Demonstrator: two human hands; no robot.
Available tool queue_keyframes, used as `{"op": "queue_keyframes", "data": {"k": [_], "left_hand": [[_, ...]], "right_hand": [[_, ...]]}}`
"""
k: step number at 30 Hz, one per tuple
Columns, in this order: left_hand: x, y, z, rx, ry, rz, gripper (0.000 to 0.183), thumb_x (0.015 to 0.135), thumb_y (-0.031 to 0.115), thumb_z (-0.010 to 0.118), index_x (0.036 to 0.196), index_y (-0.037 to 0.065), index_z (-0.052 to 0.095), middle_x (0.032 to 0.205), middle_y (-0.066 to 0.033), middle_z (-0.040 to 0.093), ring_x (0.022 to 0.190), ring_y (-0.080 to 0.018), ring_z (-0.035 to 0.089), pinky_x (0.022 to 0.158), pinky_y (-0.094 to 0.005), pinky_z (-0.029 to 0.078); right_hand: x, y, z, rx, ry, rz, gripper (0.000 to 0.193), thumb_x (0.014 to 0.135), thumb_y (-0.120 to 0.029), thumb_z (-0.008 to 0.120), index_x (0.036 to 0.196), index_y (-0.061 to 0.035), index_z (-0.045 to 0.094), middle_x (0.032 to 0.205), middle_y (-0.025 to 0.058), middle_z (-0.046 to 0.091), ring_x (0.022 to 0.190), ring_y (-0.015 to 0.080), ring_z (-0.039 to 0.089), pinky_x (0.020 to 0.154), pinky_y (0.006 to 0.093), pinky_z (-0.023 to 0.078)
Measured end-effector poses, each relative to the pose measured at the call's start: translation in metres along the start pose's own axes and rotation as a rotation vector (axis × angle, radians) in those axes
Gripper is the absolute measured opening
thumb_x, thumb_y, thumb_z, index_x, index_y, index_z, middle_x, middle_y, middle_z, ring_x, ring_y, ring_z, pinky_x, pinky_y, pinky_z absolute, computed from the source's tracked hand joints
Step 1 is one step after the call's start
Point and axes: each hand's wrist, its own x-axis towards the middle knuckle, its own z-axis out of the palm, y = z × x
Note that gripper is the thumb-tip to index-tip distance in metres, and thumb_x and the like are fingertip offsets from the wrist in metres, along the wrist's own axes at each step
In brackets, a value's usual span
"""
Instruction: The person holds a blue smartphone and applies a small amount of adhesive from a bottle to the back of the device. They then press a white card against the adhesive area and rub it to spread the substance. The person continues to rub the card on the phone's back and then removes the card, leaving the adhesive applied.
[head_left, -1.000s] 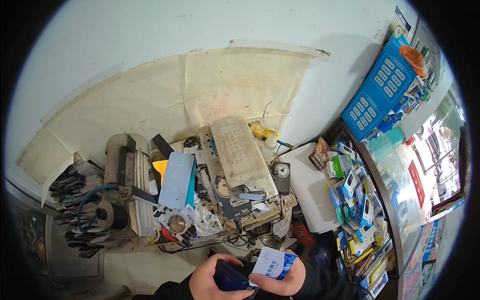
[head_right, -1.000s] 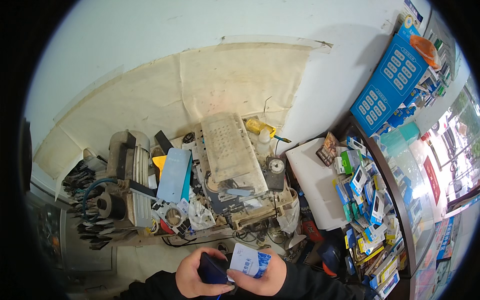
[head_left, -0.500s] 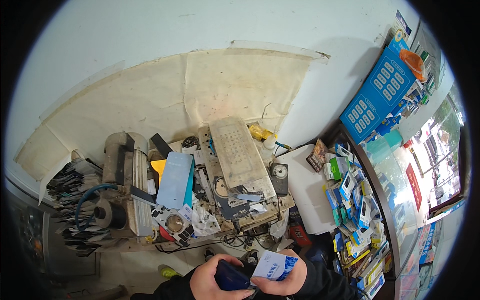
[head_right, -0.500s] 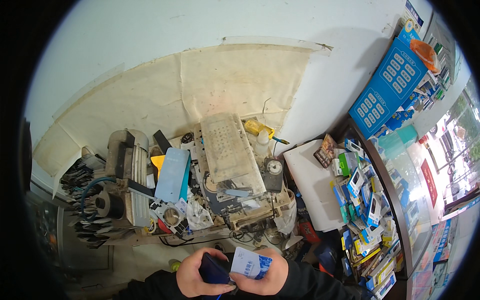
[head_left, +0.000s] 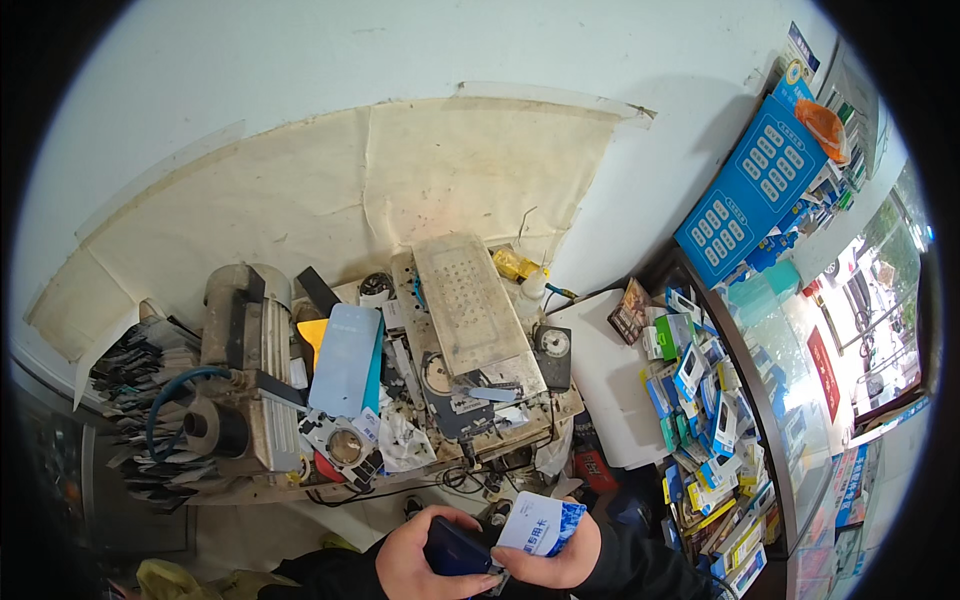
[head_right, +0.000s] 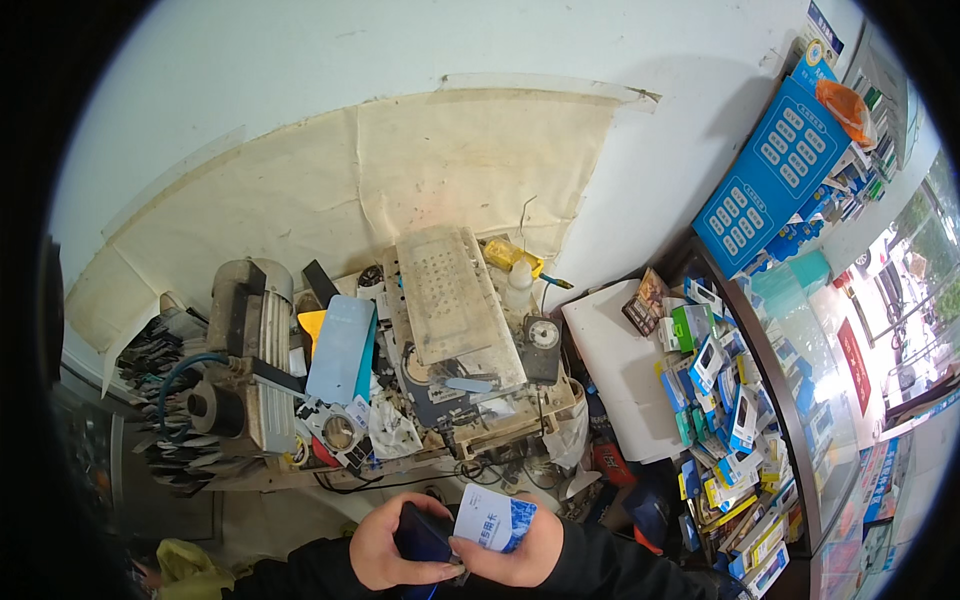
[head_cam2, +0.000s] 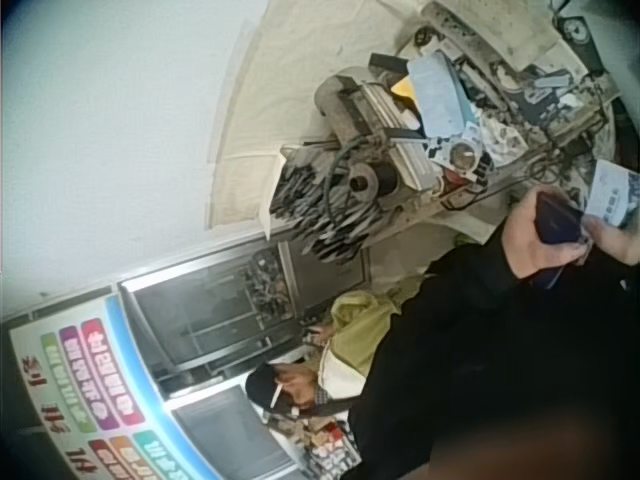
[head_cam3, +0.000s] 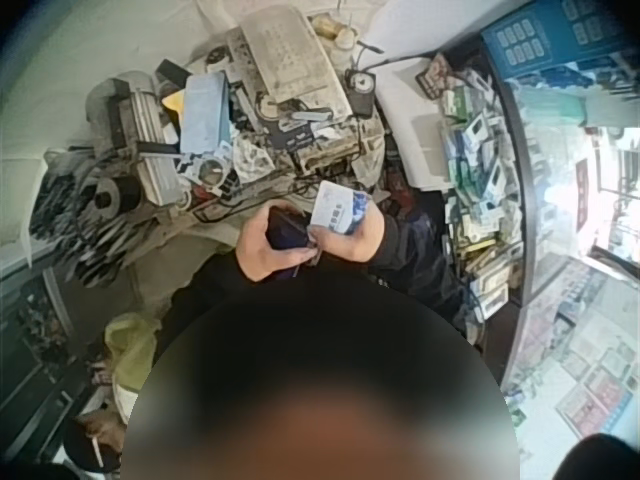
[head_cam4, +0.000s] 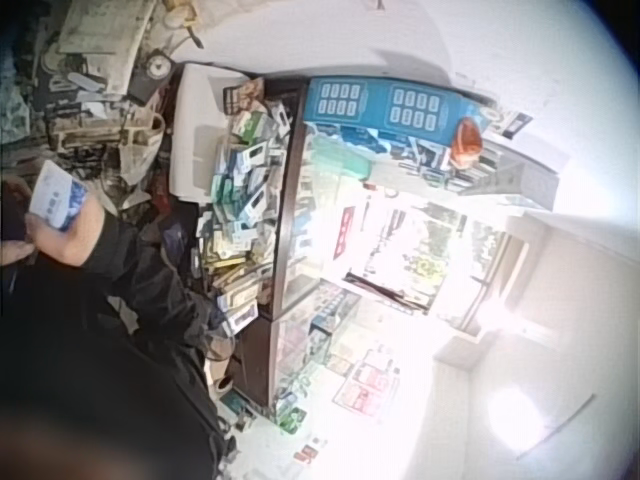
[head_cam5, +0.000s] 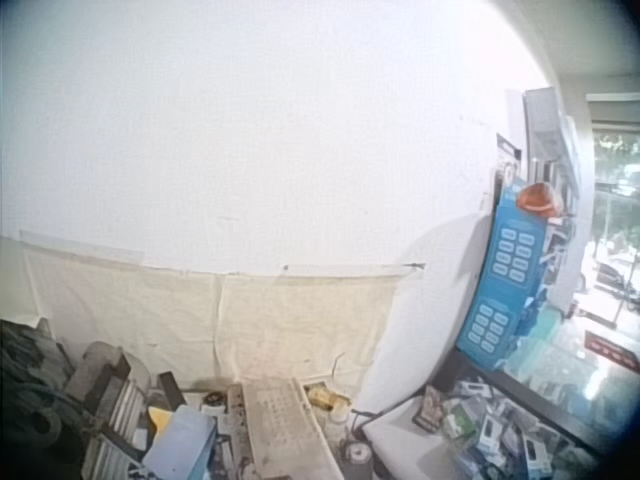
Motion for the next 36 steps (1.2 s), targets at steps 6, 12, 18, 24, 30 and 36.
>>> {"op": "queue_keyframes", "data": {"k": [6, 12, 18, 24, 30, 36], "left_hand": [[0.002, -0.005, 0.0, 0.003, -0.007, 0.037, 0.068, 0.069, 0.018, 0.091, 0.123, 0.001, 0.053, 0.105, -0.0036, 0.061, 0.098, -0.0116, 0.059, 0.088, -0.027, 0.046], [0.004, -0.008, -0.009, -0.044, 0.093, 0.083, 0.064, 0.072, 0.011, 0.089, 0.123, 0.0, 0.052, 0.105, -0.0041, 0.062, 0.097, -0.0117, 0.06, 0.087, -0.0265, 0.047], [0.001, -0.017, -0.013, -0.259, 0.245, 0.015, 0.06, 0.074, 0.009, 0.087, 0.121, 0.0, 0.052, 0.105, -0.0047, 0.062, 0.097, -0.0129, 0.061, 0.087, -0.0279, 0.048], [-0.008, -0.038, -0.029, -0.468, 0.436, 0.164, 0.058, 0.073, 0.004, 0.085, 0.121, -0.001, 0.052, 0.109, -0.0081, 0.063, 0.101, -0.0171, 0.062, 0.092, -0.0332, 0.048], [-0.014, -0.062, -0.05, -0.461, 0.349, 0.342, 0.057, 0.078, 0.016, 0.084, 0.122, 0.002, 0.051, 0.106, -0.0072, 0.062, 0.098, -0.0169, 0.061, 0.085, -0.035, 0.048], [-0.019, -0.074, -0.055, -0.474, 0.313, 0.339, 0.051, 0.081, 0.007, 0.081, 0.124, 0.003, 0.053, 0.108, -0.0067, 0.063, 0.097, -0.0177, 0.062, 0.084, -0.035, 0.049]], "right_hand": [[0.0, 0.001, 0.002, 0.12, 0.037, 0.106, 0.014, 0.084, -0.009, 0.075, 0.093, -0.0011, 0.067, 0.075, 0.0057, 0.068, 0.067, 0.0126, 0.065, 0.059, 0.0279, 0.049], [0.003, 0.0, 0.014, 0.399, 0.068, -0.02, 0.018, 0.085, -0.011, 0.077, 0.098, -0.0015, 0.07, 0.085, 0.0085, 0.071, 0.076, 0.0167, 0.067, 0.067, 0.03, 0.05], [0.002, 0.014, 0.035, 0.278, 0.048, 0.018, 0.009, 0.088, -0.003, 0.071, 0.097, -0.0002, 0.072, 0.084, 0.0092, 0.07, 0.08, 0.0172, 0.067, 0.07, 0.0322, 0.051], [0.01, 0.022, 0.032, 0.229, 0.037, -0.007, 0.002, 0.086, 0.0, 0.07, 0.084, -0.0003, 0.071, 0.076, 0.01, 0.066, 0.07, 0.0194, 0.064, 0.059, 0.0339, 0.046], [0.074, 0.016, -0.008, -0.483, 0.311, 0.001, 0.019, 0.088, -0.017, 0.075, 0.082, 0.0006, 0.071, 0.062, 0.0081, 0.063, 0.054, 0.0122, 0.058, 0.052, 0.0289, 0.046], [0.107, 0.011, -0.007, -0.878, 0.503, -0.156, 0.021, 0.085, -0.017, 0.077, 0.075, -0.0009, 0.068, 0.063, 0.0127, 0.062, 0.052, 0.0223, 0.059, 0.051, 0.0322, 0.046]]}}
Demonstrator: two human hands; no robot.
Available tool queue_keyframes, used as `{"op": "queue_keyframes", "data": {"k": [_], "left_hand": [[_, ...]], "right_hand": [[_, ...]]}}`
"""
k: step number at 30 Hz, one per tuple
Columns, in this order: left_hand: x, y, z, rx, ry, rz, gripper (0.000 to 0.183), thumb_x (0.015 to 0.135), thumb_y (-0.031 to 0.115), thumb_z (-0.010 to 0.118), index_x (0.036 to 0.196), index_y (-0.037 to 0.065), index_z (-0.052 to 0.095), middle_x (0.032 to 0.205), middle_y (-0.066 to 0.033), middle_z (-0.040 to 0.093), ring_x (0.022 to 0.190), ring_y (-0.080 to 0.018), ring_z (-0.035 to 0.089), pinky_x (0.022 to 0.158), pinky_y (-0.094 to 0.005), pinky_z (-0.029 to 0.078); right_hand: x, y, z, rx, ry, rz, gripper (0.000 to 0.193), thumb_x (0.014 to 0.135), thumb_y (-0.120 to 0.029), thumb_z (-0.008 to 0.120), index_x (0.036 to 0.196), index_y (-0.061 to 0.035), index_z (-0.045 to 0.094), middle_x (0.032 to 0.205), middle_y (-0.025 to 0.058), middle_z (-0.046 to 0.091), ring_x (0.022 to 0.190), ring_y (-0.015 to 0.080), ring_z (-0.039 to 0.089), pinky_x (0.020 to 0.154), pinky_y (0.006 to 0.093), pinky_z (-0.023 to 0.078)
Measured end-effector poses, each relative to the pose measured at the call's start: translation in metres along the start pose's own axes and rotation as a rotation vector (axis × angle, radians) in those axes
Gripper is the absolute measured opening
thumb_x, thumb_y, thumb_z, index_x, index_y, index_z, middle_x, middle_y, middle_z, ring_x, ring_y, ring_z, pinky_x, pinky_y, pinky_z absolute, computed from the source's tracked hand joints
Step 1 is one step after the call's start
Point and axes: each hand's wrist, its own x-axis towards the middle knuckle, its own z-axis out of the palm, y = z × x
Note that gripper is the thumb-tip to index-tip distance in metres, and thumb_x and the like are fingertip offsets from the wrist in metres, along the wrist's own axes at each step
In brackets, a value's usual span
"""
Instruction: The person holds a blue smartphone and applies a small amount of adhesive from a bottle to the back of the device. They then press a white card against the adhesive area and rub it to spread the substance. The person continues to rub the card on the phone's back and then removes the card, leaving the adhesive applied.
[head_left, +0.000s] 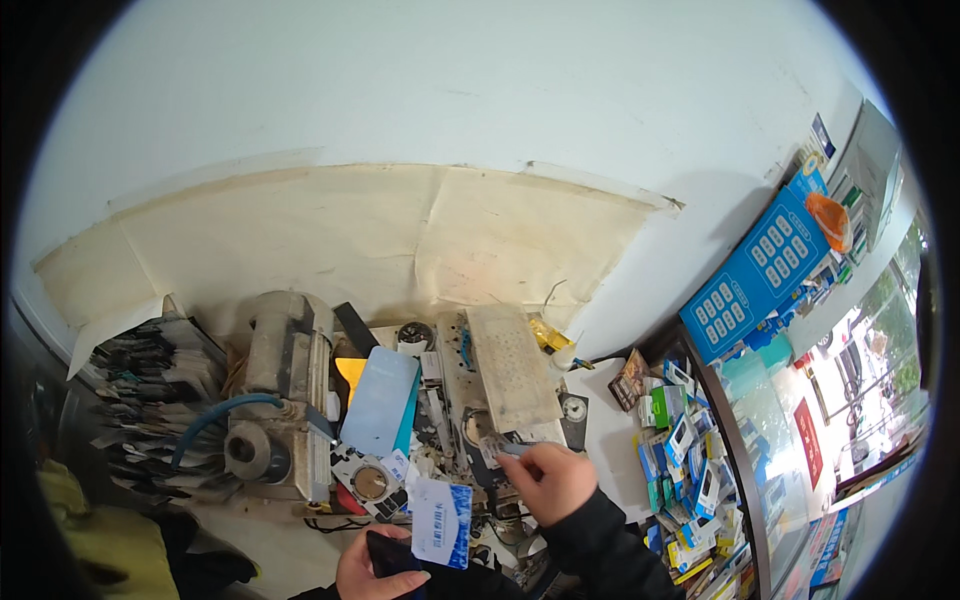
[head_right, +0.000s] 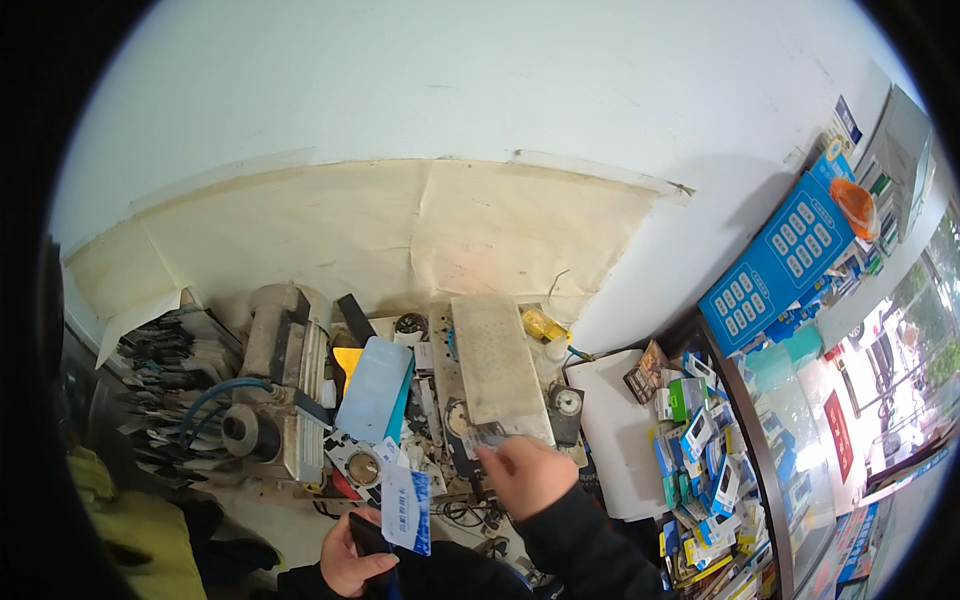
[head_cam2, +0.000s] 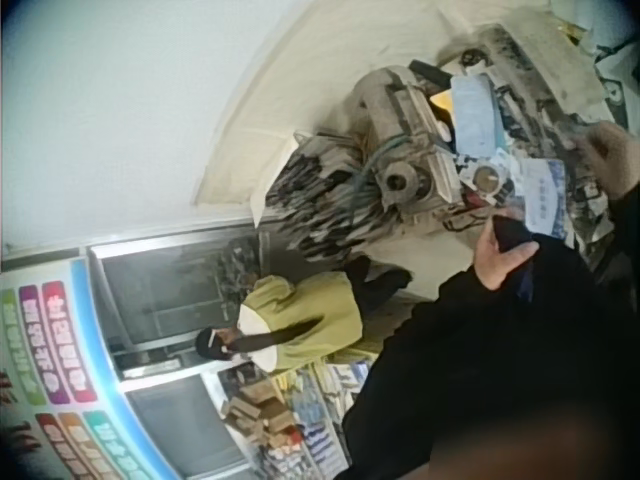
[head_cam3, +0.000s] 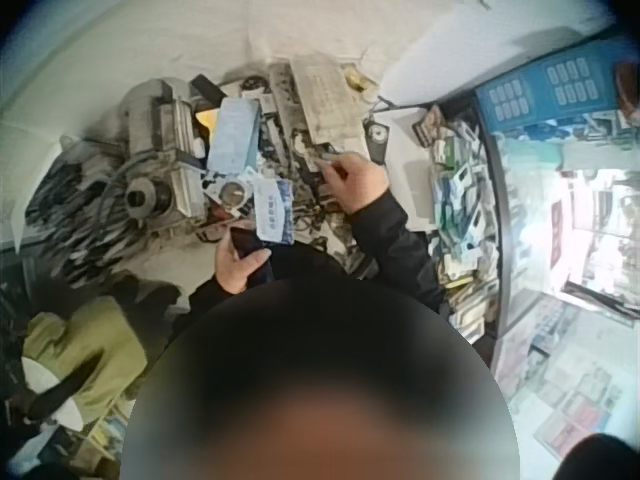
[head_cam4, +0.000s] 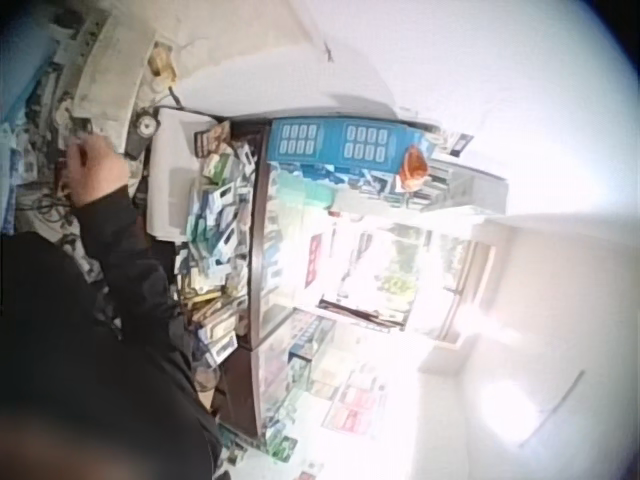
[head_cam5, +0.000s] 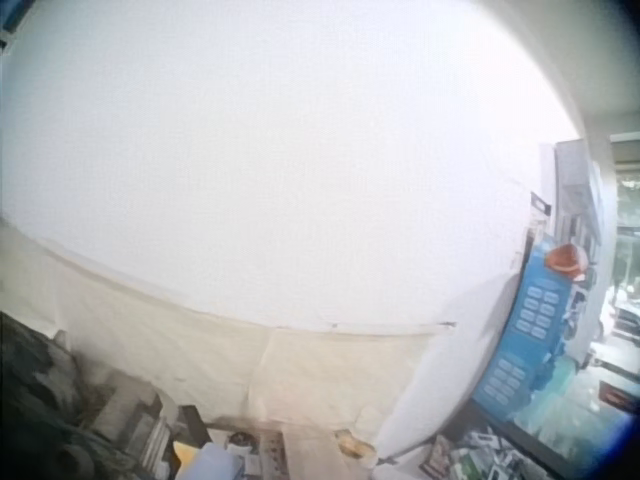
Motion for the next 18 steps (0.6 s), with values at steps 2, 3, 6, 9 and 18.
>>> {"op": "queue_keyframes", "data": {"k": [2, 3, 6, 9, 18], "left_hand": [[0.001, 0.002, 0.001, -0.027, -0.015, -0.03, 0.054, 0.081, 0.002, 0.08, 0.127, 0.003, 0.051, 0.114, -0.0092, 0.062, 0.104, -0.0196, 0.061, 0.09, -0.0371, 0.048], [0.003, 0.004, 0.002, 0.012, -0.036, 0.036, 0.055, 0.081, 0.001, 0.079, 0.128, 0.003, 0.05, 0.115, -0.0095, 0.061, 0.105, -0.0202, 0.061, 0.09, -0.0374, 0.048], [0.01, 0.011, 0.007, 0.152, -0.117, 0.133, 0.068, 0.08, 0.01, 0.084, 0.134, 0.002, 0.043, 0.123, -0.0116, 0.055, 0.115, -0.0241, 0.057, 0.095, -0.0404, 0.046], [0.011, 0.02, 0.014, 0.553, -0.164, 0.202, 0.083, 0.075, 0.024, 0.089, 0.137, 0.001, 0.039, 0.127, -0.0139, 0.052, 0.119, -0.0261, 0.053, 0.098, -0.0427, 0.044], [0.021, 0.018, 0.049, 0.665, -0.348, 0.102, 0.09, 0.071, 0.033, 0.091, 0.137, 0.003, 0.038, 0.121, -0.0138, 0.05, 0.114, -0.0243, 0.054, 0.094, -0.0404, 0.046]], "right_hand": [[-0.013, -0.001, -0.009, 0.062, 0.004, 0.015, 0.018, 0.085, -0.014, 0.076, 0.075, -0.0009, 0.068, 0.064, 0.0116, 0.063, 0.054, 0.0205, 0.061, 0.052, 0.0312, 0.046], [-0.022, -0.001, -0.016, 0.087, 0.007, 0.031, 0.017, 0.085, -0.012, 0.076, 0.075, -0.0009, 0.069, 0.064, 0.0111, 0.063, 0.055, 0.0197, 0.062, 0.052, 0.0307, 0.046], [-0.049, -0.001, -0.035, 0.376, -0.181, 0.091, 0.012, 0.087, -0.004, 0.071, 0.098, 0.0008, 0.072, 0.077, 0.0089, 0.069, 0.069, 0.0125, 0.065, 0.06, 0.0254, 0.049], [-0.063, 0.0, -0.05, 0.794, -0.522, 0.264, 0.03, 0.09, -0.005, 0.068, 0.118, 0.005, 0.064, 0.094, 0.0101, 0.071, 0.084, 0.0138, 0.066, 0.072, 0.0257, 0.051], [-0.077, -0.022, -0.042, 0.921, -0.479, 0.354, 0.012, 0.087, -0.007, 0.074, 0.095, -0.0005, 0.069, 0.083, 0.0074, 0.071, 0.075, 0.0135, 0.067, 0.065, 0.0275, 0.05]]}}
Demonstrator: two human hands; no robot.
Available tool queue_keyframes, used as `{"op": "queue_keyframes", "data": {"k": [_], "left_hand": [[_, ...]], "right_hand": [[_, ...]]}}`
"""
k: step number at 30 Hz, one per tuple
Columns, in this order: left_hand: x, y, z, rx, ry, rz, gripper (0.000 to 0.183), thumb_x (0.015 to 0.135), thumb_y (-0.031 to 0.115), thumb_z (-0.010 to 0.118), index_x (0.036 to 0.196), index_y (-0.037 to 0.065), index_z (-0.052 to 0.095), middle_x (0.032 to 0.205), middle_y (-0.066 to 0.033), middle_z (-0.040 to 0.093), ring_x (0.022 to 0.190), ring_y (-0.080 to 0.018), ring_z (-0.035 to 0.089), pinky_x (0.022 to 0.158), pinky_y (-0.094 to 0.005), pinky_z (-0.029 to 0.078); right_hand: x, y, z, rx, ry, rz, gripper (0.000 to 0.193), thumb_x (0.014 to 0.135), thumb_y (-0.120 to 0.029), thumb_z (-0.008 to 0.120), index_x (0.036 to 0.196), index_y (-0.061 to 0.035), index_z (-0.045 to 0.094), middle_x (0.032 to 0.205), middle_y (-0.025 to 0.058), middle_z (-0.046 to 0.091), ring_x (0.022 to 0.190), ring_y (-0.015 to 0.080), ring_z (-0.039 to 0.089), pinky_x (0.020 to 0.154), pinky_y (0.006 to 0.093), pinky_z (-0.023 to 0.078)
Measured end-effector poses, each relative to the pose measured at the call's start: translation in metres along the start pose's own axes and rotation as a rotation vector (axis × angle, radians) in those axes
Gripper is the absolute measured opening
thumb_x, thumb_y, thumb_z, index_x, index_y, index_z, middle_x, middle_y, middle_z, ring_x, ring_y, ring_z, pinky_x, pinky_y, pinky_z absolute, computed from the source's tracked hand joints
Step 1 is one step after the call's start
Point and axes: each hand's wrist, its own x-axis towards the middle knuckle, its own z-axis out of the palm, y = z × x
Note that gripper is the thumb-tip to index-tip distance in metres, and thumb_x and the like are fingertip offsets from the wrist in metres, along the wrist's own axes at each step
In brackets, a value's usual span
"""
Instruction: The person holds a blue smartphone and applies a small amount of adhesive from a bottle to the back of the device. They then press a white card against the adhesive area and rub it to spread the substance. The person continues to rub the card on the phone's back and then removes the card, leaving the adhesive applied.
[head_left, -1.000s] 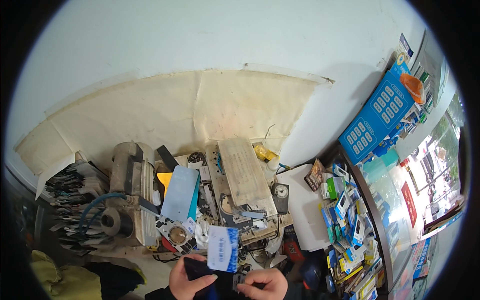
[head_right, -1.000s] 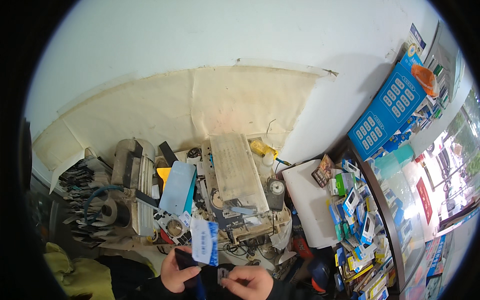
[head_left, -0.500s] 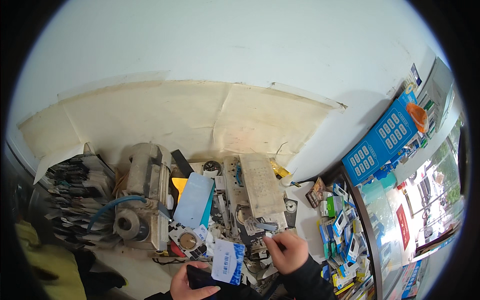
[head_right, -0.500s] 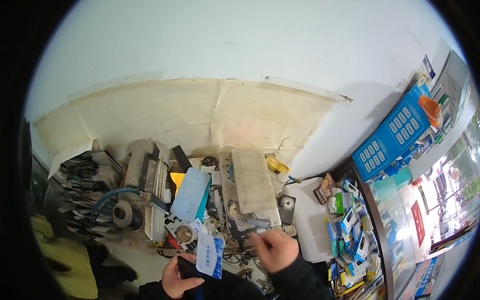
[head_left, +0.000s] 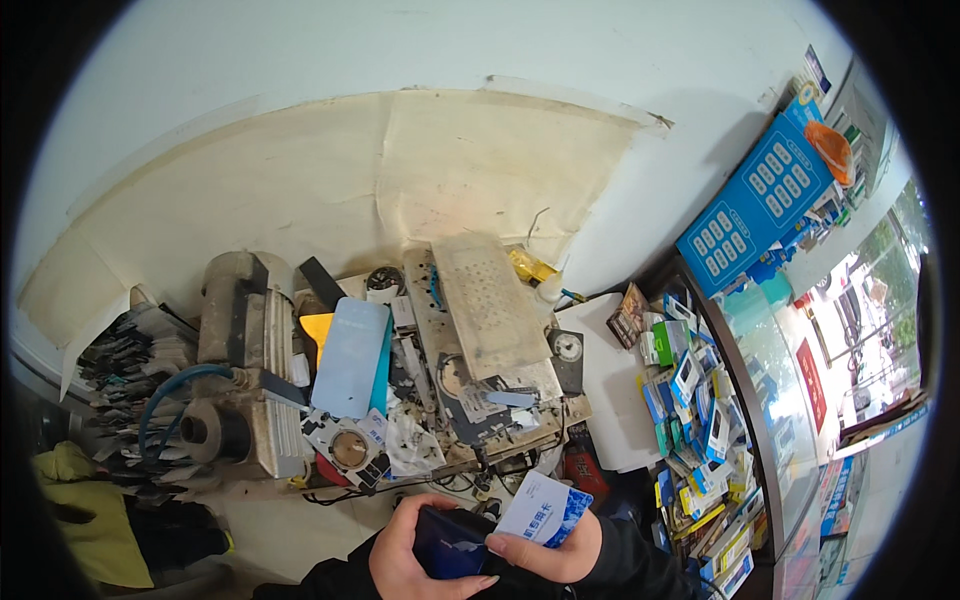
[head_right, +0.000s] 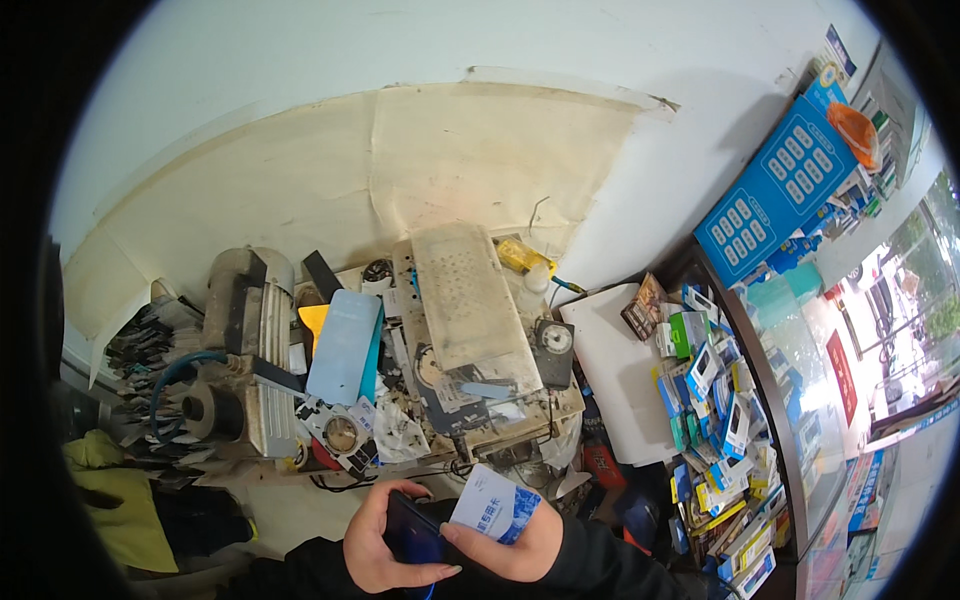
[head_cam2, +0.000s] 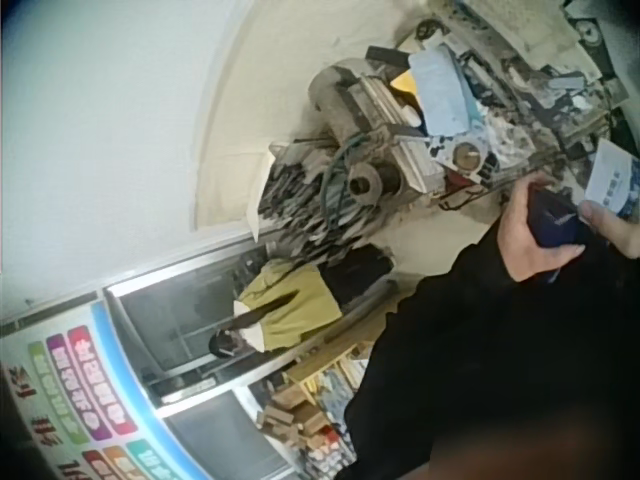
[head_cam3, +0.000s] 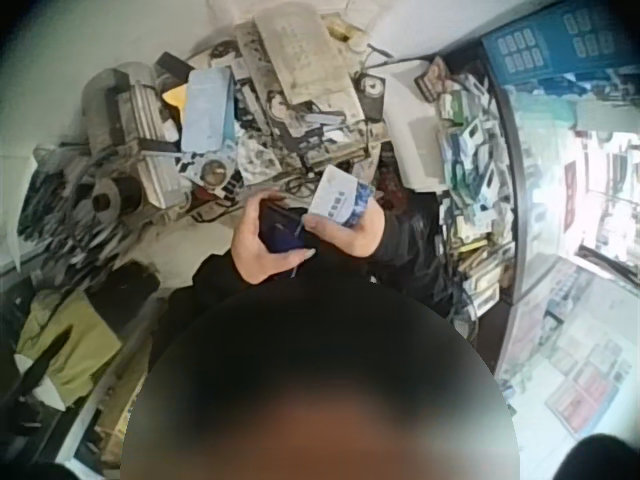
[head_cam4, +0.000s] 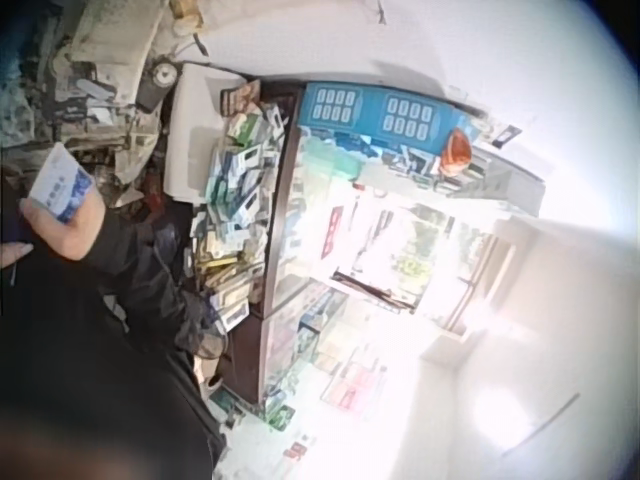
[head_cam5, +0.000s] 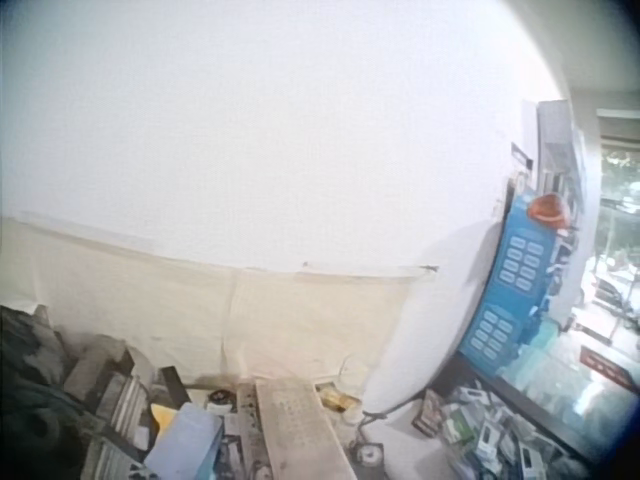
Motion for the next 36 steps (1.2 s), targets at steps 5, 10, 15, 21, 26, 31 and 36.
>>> {"op": "queue_keyframes", "data": {"k": [5, 10, 15, 21, 26, 31, 36], "left_hand": [[0.003, -0.003, 0.01, 0.033, 0.023, 0.05, 0.088, 0.069, 0.029, 0.091, 0.135, 0.003, 0.039, 0.114, -0.0134, 0.056, 0.107, -0.0235, 0.059, 0.09, -0.0393, 0.048], [0.003, -0.002, 0.015, 0.078, 0.053, 0.051, 0.085, 0.068, 0.026, 0.091, 0.132, 0.002, 0.042, 0.104, -0.0127, 0.062, 0.095, -0.023, 0.063, 0.085, -0.0374, 0.05], [0.0, 0.006, 0.017, 0.061, 0.016, 0.03, 0.084, 0.066, 0.027, 0.091, 0.131, 0.002, 0.043, 0.11, -0.0135, 0.06, 0.099, -0.0237, 0.062, 0.085, -0.0374, 0.049], [0.001, 0.01, 0.02, 0.105, -0.021, 0.023, 0.084, 0.066, 0.028, 0.092, 0.129, 0.001, 0.042, 0.11, -0.0139, 0.058, 0.099, -0.024, 0.062, 0.085, -0.0386, 0.05], [0.002, 0.014, 0.021, -0.102, -0.023, -0.171, 0.078, 0.069, 0.022, 0.091, 0.127, 0.001, 0.043, 0.108, -0.0116, 0.06, 0.099, -0.0203, 0.062, 0.087, -0.0354, 0.049], [0.001, 0.015, 0.018, -0.131, 0.0, -0.267, 0.083, 0.064, 0.019, 0.093, 0.128, 0.002, 0.042, 0.106, -0.0054, 0.058, 0.099, -0.011, 0.057, 0.09, -0.0276, 0.045], [0.0, 0.007, 0.018, -0.179, 0.011, -0.252, 0.087, 0.065, 0.016, 0.092, 0.133, 0.002, 0.04, 0.11, -0.0073, 0.06, 0.102, -0.0128, 0.059, 0.091, -0.0287, 0.047]], "right_hand": [[-0.004, 0.015, 0.0, -0.497, 0.049, -0.525, 0.003, 0.084, -0.001, 0.071, 0.088, -0.0015, 0.071, 0.08, 0.0112, 0.068, 0.071, 0.0222, 0.066, 0.06, 0.0355, 0.048], [-0.009, 0.023, 0.008, -0.226, 0.095, -0.421, 0.01, 0.083, -0.003, 0.073, 0.092, -0.0002, 0.072, 0.081, 0.0127, 0.068, 0.074, 0.0287, 0.067, 0.061, 0.0409, 0.048], [-0.009, 0.019, -0.009, -0.342, -0.059, -0.36, 0.012, 0.085, -0.006, 0.074, 0.095, -0.001, 0.07, 0.08, 0.01, 0.069, 0.07, 0.0223, 0.067, 0.061, 0.0324, 0.049], [-0.01, -0.001, -0.006, -0.204, -0.089, -0.29, 0.015, 0.082, -0.004, 0.076, 0.094, -0.0007, 0.068, 0.079, 0.0113, 0.066, 0.071, 0.027, 0.065, 0.062, 0.0352, 0.049], [-0.012, -0.01, -0.006, -0.13, -0.02, 0.089, 0.015, 0.087, -0.008, 0.075, 0.098, -0.0013, 0.067, 0.083, 0.0053, 0.07, 0.074, 0.0125, 0.066, 0.064, 0.025, 0.049], [-0.009, 0.006, -0.005, -0.208, -0.02, -0.176, 0.006, 0.086, -0.005, 0.073, 0.087, -0.0012, 0.069, 0.072, 0.0072, 0.067, 0.064, 0.0177, 0.064, 0.058, 0.0291, 0.047], [-0.008, 0.027, 0.007, -0.384, 0.056, -0.538, 0.007, 0.084, 0.004, 0.068, 0.09, 0.0007, 0.069, 0.082, 0.0153, 0.067, 0.067, 0.0309, 0.064, 0.058, 0.038, 0.047]]}}
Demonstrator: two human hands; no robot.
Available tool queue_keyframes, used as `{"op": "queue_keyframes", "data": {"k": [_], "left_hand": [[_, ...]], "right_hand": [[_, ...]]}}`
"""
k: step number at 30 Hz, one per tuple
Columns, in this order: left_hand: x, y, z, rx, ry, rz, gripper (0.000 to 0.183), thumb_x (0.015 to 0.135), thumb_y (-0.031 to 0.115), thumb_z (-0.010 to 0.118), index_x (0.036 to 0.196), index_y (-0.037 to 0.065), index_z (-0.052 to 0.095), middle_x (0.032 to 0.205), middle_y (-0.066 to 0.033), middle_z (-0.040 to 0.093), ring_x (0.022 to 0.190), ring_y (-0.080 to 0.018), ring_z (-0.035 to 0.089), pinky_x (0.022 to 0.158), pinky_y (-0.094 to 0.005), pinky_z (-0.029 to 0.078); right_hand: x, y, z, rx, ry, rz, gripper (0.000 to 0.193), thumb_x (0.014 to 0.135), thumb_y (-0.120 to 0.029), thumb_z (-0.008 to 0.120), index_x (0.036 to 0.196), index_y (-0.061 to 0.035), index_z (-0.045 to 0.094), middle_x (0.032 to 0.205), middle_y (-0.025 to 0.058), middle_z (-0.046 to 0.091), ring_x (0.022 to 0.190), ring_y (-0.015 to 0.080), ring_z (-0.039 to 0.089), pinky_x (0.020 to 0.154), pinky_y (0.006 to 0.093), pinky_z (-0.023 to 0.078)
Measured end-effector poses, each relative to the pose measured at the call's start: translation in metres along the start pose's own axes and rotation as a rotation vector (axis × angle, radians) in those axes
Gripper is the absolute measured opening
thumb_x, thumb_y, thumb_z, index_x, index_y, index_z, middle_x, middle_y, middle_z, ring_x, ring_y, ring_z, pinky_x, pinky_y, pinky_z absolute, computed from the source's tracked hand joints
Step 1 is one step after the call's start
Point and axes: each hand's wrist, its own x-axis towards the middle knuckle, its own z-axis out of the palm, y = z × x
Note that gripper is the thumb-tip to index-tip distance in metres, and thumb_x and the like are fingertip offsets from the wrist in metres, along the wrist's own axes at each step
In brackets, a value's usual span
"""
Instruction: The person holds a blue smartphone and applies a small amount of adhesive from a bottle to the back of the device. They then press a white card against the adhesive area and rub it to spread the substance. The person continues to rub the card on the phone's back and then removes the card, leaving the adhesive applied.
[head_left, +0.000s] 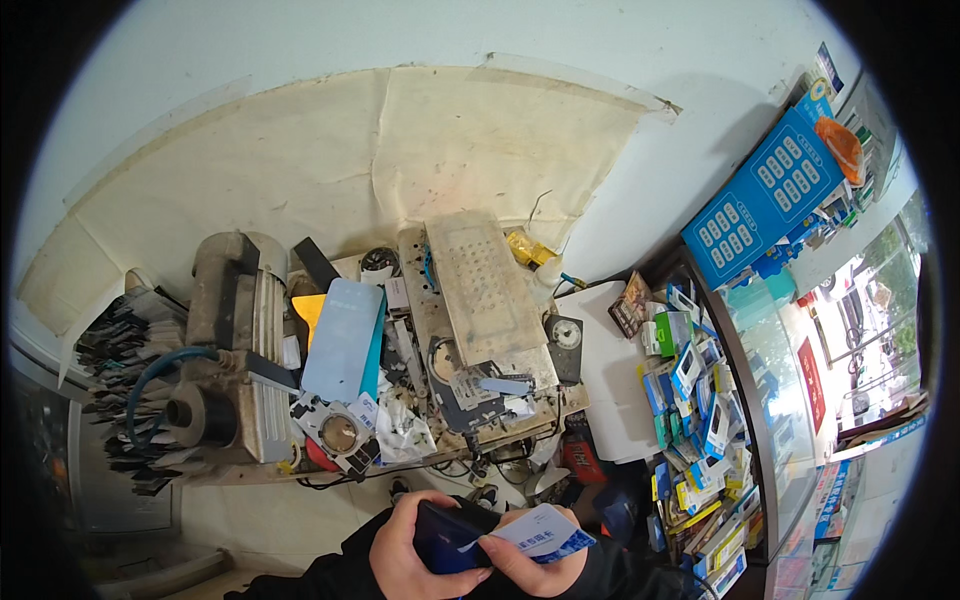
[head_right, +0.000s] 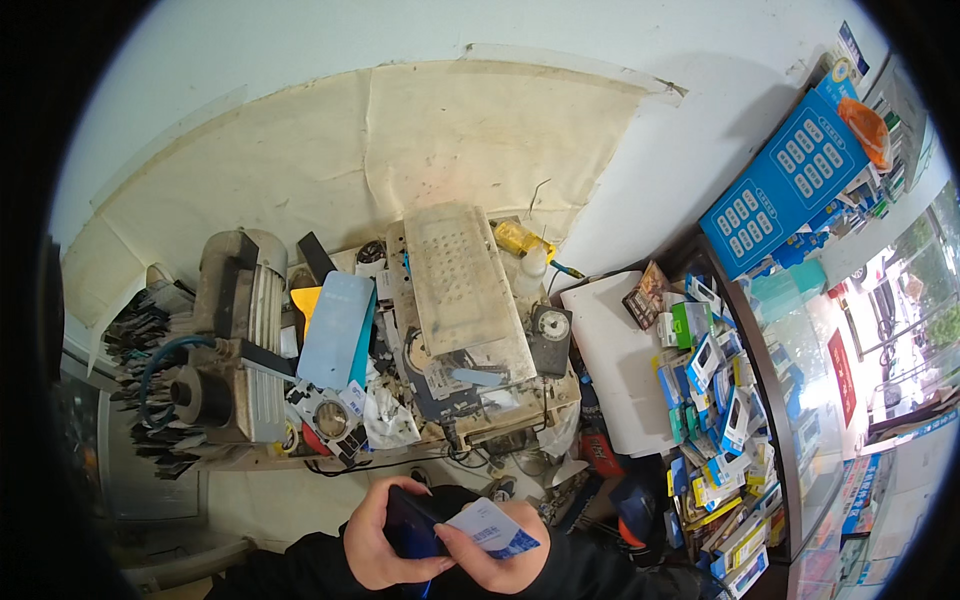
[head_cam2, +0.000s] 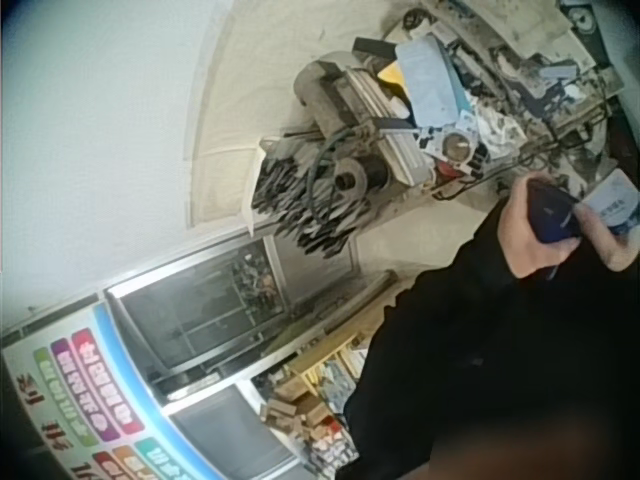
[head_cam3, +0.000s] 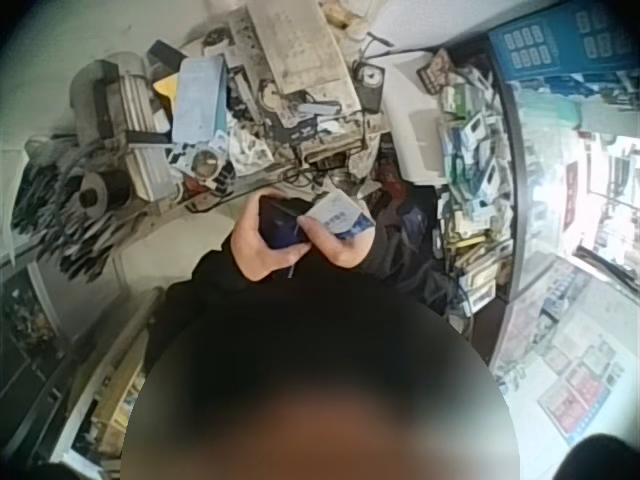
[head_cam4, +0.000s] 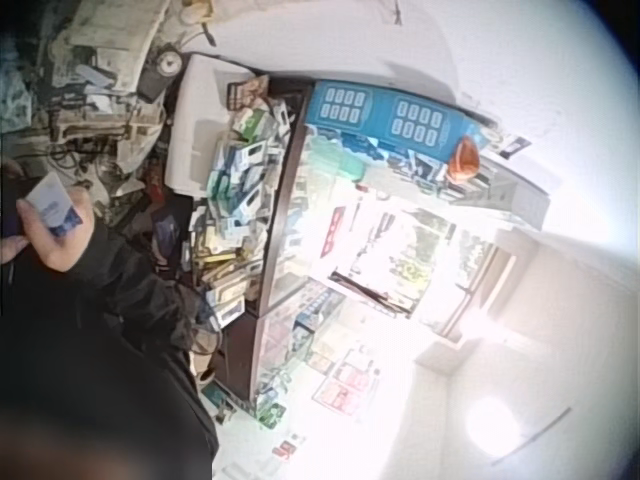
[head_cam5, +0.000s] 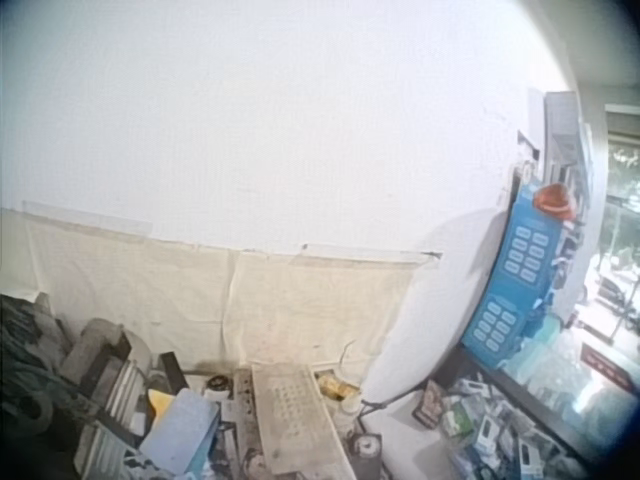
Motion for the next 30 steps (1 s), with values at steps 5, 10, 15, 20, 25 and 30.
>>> {"op": "queue_keyframes", "data": {"k": [5, 10, 15, 20, 25, 30], "left_hand": [[0.003, -0.011, 0.0, 0.107, 0.032, 0.23, 0.076, 0.072, 0.024, 0.089, 0.127, 0.003, 0.042, 0.108, -0.0135, 0.061, 0.098, -0.0229, 0.064, 0.084, -0.0375, 0.051], [0.003, -0.013, -0.003, 0.065, 0.044, 0.184, 0.079, 0.071, 0.028, 0.09, 0.129, 0.004, 0.042, 0.107, -0.0126, 0.062, 0.096, -0.0228, 0.064, 0.083, -0.037, 0.051], [0.001, -0.01, -0.004, 0.113, 0.068, 0.213, 0.08, 0.071, 0.032, 0.09, 0.129, 0.004, 0.042, 0.105, -0.0132, 0.062, 0.093, -0.0231, 0.064, 0.081, -0.0382, 0.051], [-0.001, -0.007, -0.004, 0.143, 0.104, 0.218, 0.079, 0.072, 0.036, 0.088, 0.129, 0.004, 0.044, 0.104, -0.0132, 0.062, 0.093, -0.0233, 0.064, 0.079, -0.0388, 0.051], [-0.003, -0.006, -0.004, 0.175, 0.133, 0.199, 0.081, 0.068, 0.035, 0.089, 0.129, 0.004, 0.045, 0.105, -0.0134, 0.061, 0.093, -0.024, 0.064, 0.081, -0.0391, 0.05], [-0.004, -0.004, -0.002, 0.16, 0.12, 0.157, 0.084, 0.067, 0.033, 0.089, 0.131, 0.003, 0.044, 0.108, -0.0151, 0.061, 0.099, -0.0252, 0.063, 0.086, -0.0396, 0.05]], "right_hand": [[-0.006, 0.005, 0.003, 0.219, 0.036, 0.105, 0.023, 0.084, 0.005, 0.067, 0.107, 0.0008, 0.07, 0.086, 0.0177, 0.068, 0.069, 0.0312, 0.064, 0.06, 0.0396, 0.05], [-0.017, 0.011, 0.011, -0.025, 0.019, -0.035, 0.031, 0.086, 0.006, 0.065, 0.116, 0.0004, 0.068, 0.094, 0.0168, 0.069, 0.075, 0.0313, 0.066, 0.062, 0.041, 0.05], [-0.027, 0.014, 0.018, -0.108, -0.012, 0.028, 0.032, 0.086, 0.006, 0.066, 0.117, -0.0004, 0.068, 0.097, 0.0178, 0.07, 0.08, 0.033, 0.068, 0.066, 0.0419, 0.052], [-0.022, 0.013, 0.016, 0.005, -0.039, 0.016, 0.031, 0.086, 0.005, 0.066, 0.117, -0.001, 0.069, 0.097, 0.0187, 0.07, 0.083, 0.0337, 0.068, 0.067, 0.0417, 0.052], [-0.036, 0.02, 0.016, 0.145, -0.123, 0.185, 0.03, 0.086, 0.002, 0.068, 0.116, -0.0005, 0.069, 0.103, 0.0167, 0.07, 0.088, 0.0293, 0.068, 0.068, 0.0385, 0.052], [-0.042, 0.049, 0.021, -0.18, -0.272, -0.071, 0.029, 0.086, 0.001, 0.069, 0.115, -0.0015, 0.07, 0.106, 0.0118, 0.071, 0.094, 0.0227, 0.069, 0.07, 0.0338, 0.053]]}}
